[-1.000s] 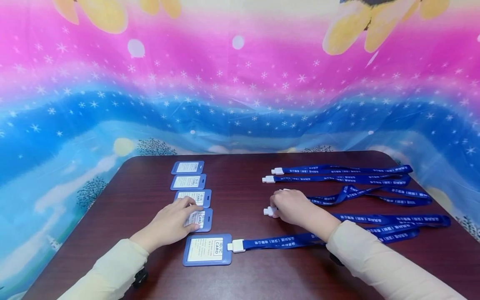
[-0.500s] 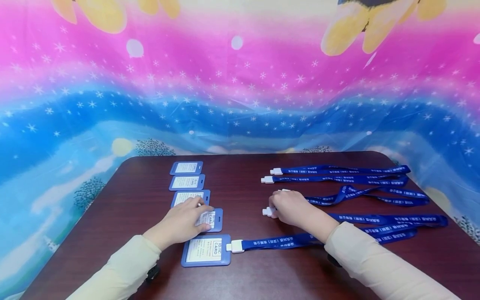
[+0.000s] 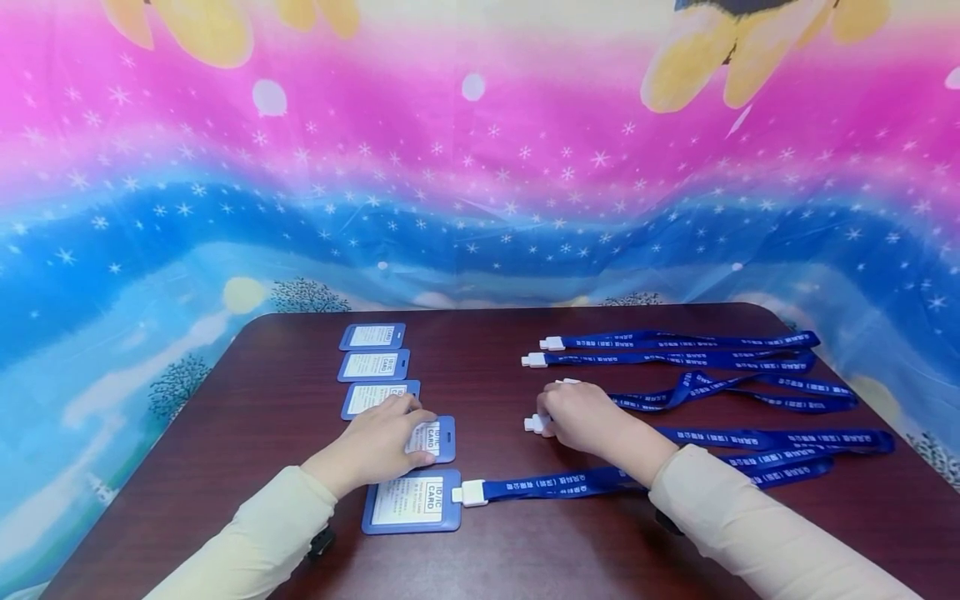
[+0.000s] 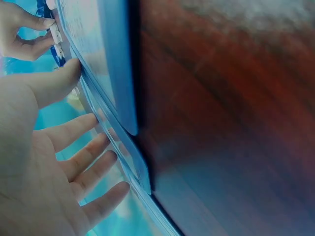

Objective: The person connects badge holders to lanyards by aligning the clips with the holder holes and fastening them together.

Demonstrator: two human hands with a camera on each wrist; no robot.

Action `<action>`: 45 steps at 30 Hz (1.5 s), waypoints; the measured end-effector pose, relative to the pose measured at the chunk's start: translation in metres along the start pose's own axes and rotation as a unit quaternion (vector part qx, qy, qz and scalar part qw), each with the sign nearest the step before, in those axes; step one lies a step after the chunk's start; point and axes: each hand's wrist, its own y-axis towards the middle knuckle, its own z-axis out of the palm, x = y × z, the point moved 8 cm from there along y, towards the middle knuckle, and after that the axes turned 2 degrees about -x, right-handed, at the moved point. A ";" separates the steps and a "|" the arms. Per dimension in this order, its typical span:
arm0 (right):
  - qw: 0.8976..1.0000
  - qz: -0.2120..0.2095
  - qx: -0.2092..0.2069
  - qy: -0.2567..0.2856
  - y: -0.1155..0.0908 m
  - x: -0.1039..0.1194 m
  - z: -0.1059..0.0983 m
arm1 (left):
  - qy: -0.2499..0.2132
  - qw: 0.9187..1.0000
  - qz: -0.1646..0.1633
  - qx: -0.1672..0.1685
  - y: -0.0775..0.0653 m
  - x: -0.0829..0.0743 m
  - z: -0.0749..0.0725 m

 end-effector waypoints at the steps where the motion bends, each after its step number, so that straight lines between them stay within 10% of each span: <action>1: 1.000 -0.005 -0.002 -0.004 0.000 0.001 0.000 | 0.000 1.000 0.002 0.001 0.000 -0.001 0.000; 45: 0.988 -0.092 -0.008 -0.124 0.037 0.081 0.006 | 0.018 1.000 0.018 -0.005 0.004 -0.006 0.002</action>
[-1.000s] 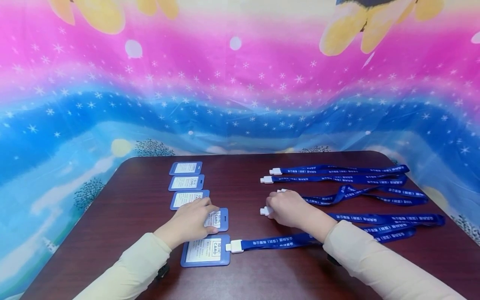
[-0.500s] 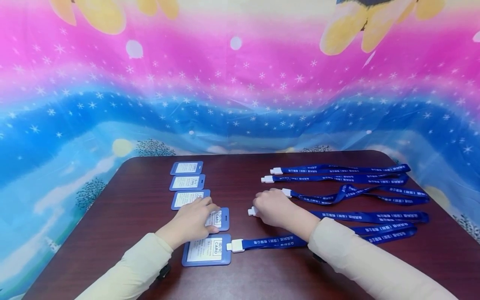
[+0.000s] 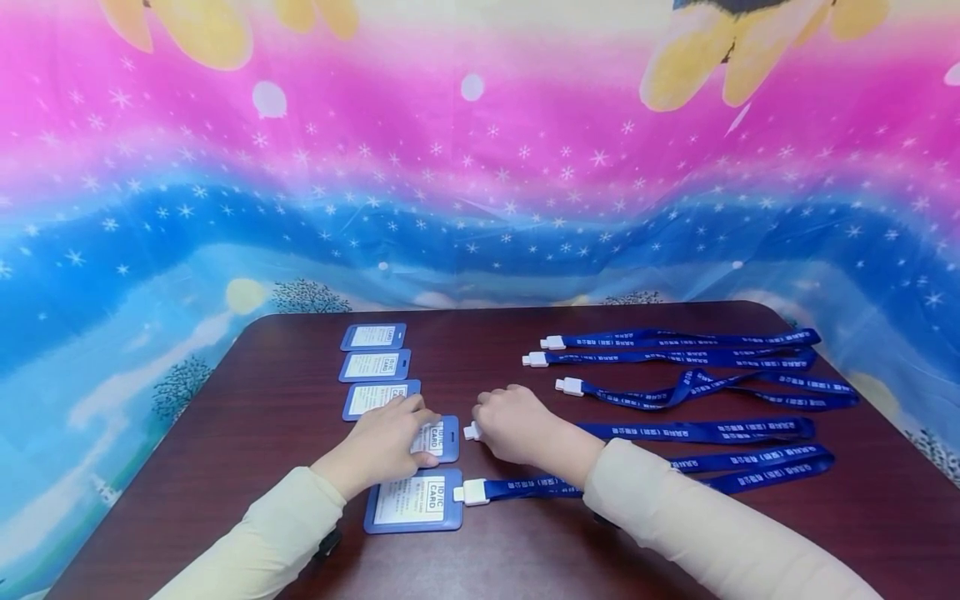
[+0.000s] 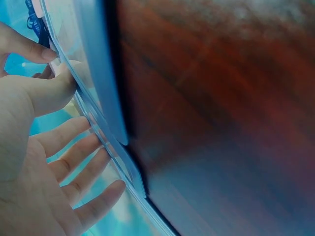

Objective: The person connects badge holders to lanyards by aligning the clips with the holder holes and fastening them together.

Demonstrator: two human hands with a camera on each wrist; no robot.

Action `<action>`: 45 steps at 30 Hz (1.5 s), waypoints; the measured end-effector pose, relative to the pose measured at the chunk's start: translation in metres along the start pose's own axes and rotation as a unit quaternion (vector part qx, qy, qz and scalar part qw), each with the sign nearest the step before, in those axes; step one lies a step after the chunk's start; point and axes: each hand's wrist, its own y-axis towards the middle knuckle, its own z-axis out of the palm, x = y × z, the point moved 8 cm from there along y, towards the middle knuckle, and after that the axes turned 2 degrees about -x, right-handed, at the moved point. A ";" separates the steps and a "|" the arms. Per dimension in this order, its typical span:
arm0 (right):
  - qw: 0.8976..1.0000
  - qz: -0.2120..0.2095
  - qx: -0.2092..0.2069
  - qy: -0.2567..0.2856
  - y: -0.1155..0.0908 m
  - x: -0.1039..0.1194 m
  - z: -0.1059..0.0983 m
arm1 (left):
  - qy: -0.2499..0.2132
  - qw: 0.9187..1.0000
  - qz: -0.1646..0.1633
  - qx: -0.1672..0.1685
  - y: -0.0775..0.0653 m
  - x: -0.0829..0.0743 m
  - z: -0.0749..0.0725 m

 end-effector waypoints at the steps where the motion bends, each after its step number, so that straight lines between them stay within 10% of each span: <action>1: 1.000 -0.003 -0.004 -0.001 0.001 0.002 -0.001 | 0.000 1.000 0.000 0.000 0.000 0.000 0.000; 45: 0.997 -0.025 -0.025 -0.061 0.011 0.027 0.002 | -0.045 0.998 -0.020 -0.041 -0.004 -0.001 0.007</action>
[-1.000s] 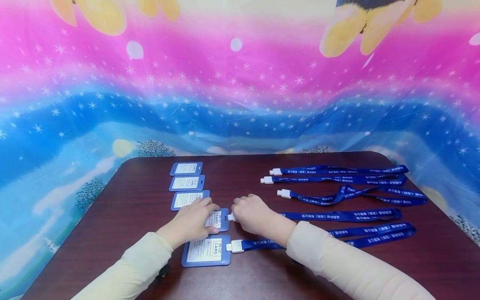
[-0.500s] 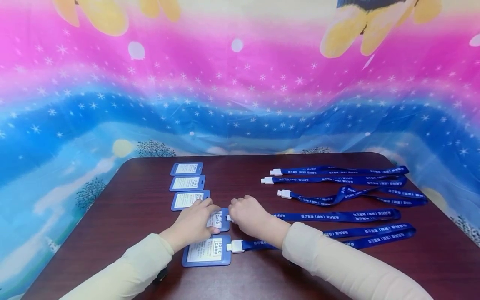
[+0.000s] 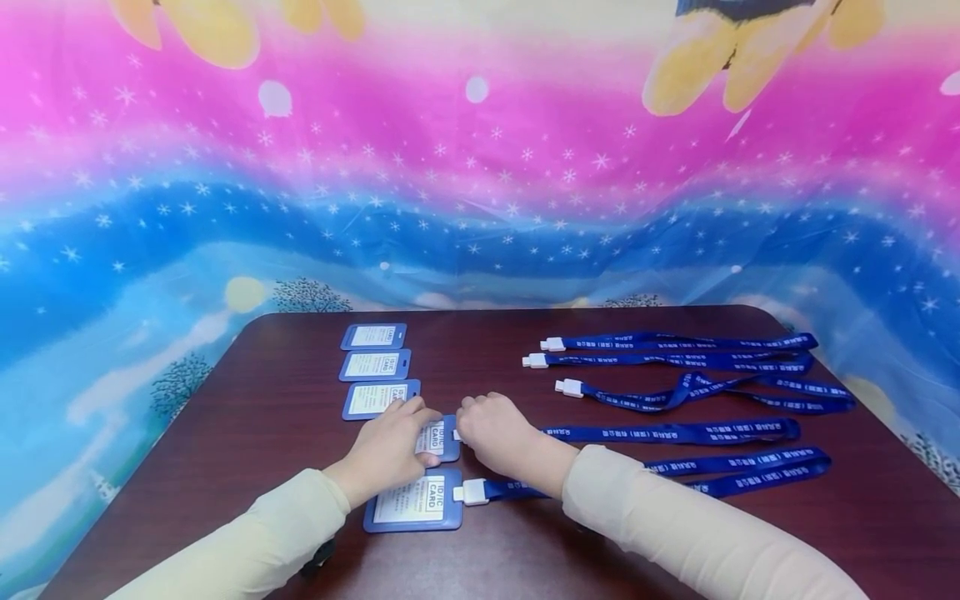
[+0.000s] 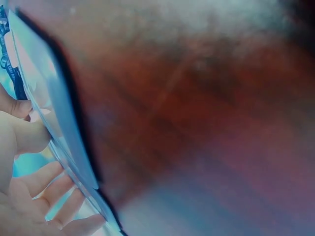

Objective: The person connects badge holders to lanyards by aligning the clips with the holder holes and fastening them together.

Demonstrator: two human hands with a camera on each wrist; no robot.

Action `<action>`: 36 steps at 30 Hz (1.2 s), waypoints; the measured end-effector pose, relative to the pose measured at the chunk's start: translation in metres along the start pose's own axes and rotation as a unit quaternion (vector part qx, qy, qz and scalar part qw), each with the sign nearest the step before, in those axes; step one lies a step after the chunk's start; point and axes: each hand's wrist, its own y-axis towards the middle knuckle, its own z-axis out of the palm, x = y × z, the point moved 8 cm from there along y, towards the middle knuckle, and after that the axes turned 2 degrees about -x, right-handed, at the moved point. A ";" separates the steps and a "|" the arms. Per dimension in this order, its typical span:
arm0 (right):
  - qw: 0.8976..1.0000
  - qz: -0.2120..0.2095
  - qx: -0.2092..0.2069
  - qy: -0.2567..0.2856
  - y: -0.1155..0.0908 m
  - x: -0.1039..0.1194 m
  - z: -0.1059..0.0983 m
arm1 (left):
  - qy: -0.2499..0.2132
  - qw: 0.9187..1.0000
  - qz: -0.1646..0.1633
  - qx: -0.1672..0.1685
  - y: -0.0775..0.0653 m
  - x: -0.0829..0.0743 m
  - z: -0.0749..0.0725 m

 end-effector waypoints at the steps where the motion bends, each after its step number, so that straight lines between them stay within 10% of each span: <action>1: 1.000 -0.002 0.000 -0.002 0.000 0.000 0.000 | -0.001 1.000 0.000 0.000 0.000 0.000 0.000; 36: 0.999 0.011 0.006 -0.046 0.002 0.008 0.005 | -0.004 1.000 -0.006 -0.004 0.000 -0.001 0.000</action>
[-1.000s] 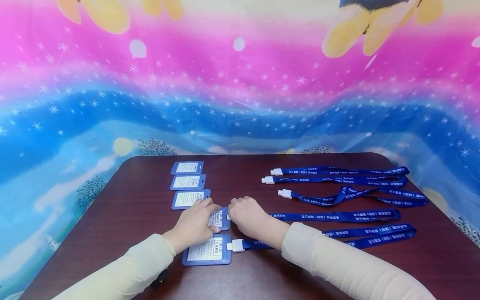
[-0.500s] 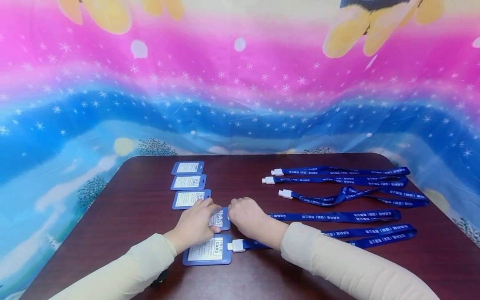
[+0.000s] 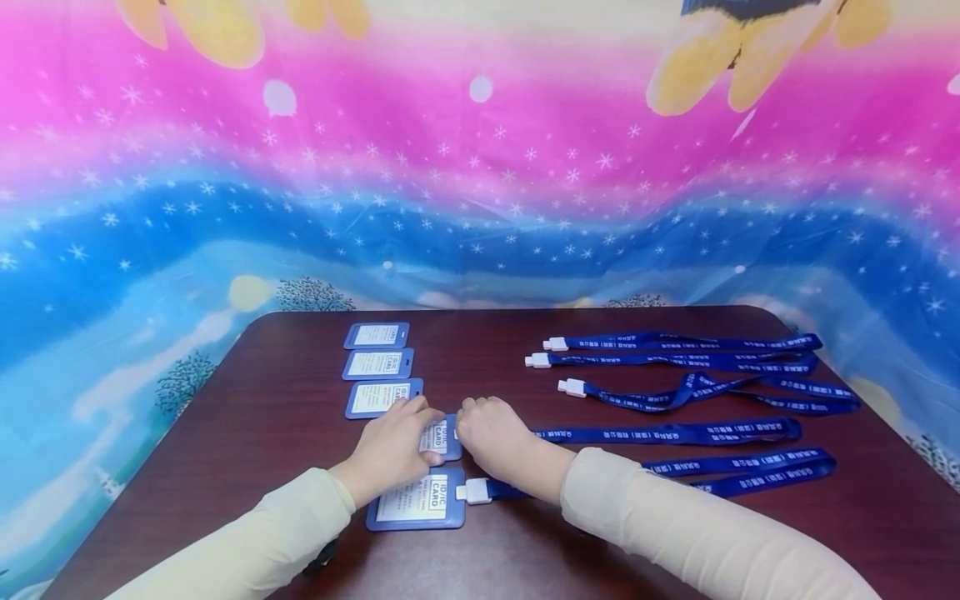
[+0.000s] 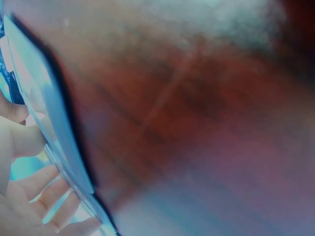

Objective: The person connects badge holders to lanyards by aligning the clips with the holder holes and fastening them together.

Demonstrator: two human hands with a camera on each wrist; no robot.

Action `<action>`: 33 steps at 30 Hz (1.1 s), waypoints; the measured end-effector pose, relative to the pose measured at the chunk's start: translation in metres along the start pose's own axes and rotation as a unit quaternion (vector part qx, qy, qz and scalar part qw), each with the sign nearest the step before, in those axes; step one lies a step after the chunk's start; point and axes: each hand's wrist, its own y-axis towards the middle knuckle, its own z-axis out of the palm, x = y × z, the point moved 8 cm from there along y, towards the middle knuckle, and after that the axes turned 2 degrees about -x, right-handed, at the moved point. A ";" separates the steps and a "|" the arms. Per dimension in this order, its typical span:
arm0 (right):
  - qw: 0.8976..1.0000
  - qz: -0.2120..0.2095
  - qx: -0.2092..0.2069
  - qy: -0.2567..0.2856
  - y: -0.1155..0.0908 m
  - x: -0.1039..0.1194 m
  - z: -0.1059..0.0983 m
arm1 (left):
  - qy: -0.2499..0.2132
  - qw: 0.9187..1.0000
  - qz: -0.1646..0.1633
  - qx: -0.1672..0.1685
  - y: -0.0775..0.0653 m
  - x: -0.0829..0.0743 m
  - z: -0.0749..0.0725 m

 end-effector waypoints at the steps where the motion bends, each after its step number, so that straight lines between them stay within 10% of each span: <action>1: 1.000 -0.001 0.001 0.003 0.000 0.000 0.000 | 0.000 1.000 0.000 0.002 0.000 0.000 0.000; 14: 0.994 0.015 0.019 0.106 -0.013 -0.010 0.001 | 0.006 0.998 -0.011 0.062 0.003 -0.002 -0.004; 33: 0.978 0.073 -0.012 0.193 -0.039 -0.063 -0.001 | 0.030 0.999 -0.018 -0.033 -0.003 0.013 -0.026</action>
